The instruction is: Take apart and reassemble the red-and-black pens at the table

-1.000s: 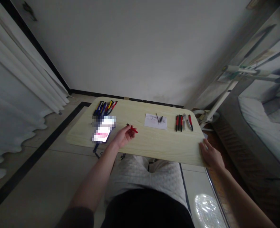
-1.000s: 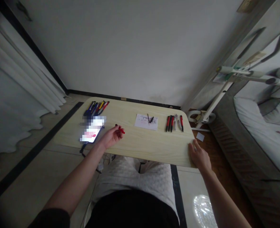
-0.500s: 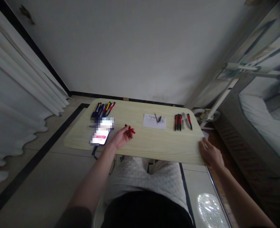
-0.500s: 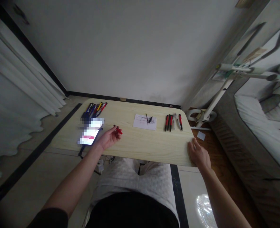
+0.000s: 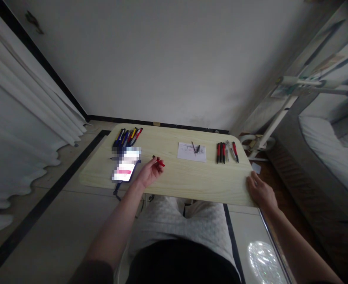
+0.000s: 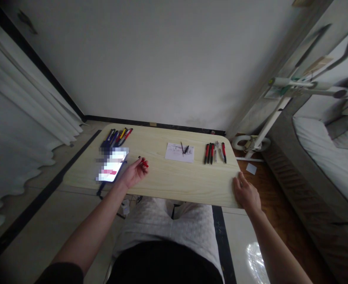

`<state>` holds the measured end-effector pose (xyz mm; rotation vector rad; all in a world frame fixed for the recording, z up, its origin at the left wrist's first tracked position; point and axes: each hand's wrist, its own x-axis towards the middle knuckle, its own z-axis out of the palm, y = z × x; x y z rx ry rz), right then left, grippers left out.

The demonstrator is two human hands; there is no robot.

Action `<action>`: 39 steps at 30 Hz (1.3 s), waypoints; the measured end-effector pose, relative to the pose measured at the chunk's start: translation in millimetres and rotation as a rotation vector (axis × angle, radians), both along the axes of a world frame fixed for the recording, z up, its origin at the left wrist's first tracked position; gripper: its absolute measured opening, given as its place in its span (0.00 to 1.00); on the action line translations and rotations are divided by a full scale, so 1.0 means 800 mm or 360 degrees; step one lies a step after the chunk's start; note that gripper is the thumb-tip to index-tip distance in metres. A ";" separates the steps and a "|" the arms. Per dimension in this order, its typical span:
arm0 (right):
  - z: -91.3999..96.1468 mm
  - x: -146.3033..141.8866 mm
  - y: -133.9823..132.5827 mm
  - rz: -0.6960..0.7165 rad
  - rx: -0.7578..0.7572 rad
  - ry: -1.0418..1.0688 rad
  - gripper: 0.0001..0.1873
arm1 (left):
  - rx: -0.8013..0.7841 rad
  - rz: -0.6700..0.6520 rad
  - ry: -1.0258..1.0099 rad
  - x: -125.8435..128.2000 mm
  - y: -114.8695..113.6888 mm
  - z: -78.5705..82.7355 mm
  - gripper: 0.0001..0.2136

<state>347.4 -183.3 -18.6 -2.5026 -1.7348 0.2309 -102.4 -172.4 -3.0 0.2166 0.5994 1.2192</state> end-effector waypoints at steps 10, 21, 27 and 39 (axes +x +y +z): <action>0.000 0.006 0.006 0.0020 0.0025 0.0072 0.31 | 0.0010 0.0014 -0.0098 -0.002 0.001 -0.003 0.05; 0.005 0.009 0.009 0.0082 -0.0054 0.0063 0.32 | 0.0042 0.0159 -0.0116 -0.005 0.001 -0.004 0.05; -0.005 0.014 0.016 0.0036 -0.0054 0.0040 0.32 | 0.0025 0.0282 -0.0166 -0.009 0.049 0.001 0.06; -0.002 0.008 0.020 0.0083 0.0113 0.0218 0.30 | 0.0179 0.0311 -0.0270 0.000 0.189 0.010 0.09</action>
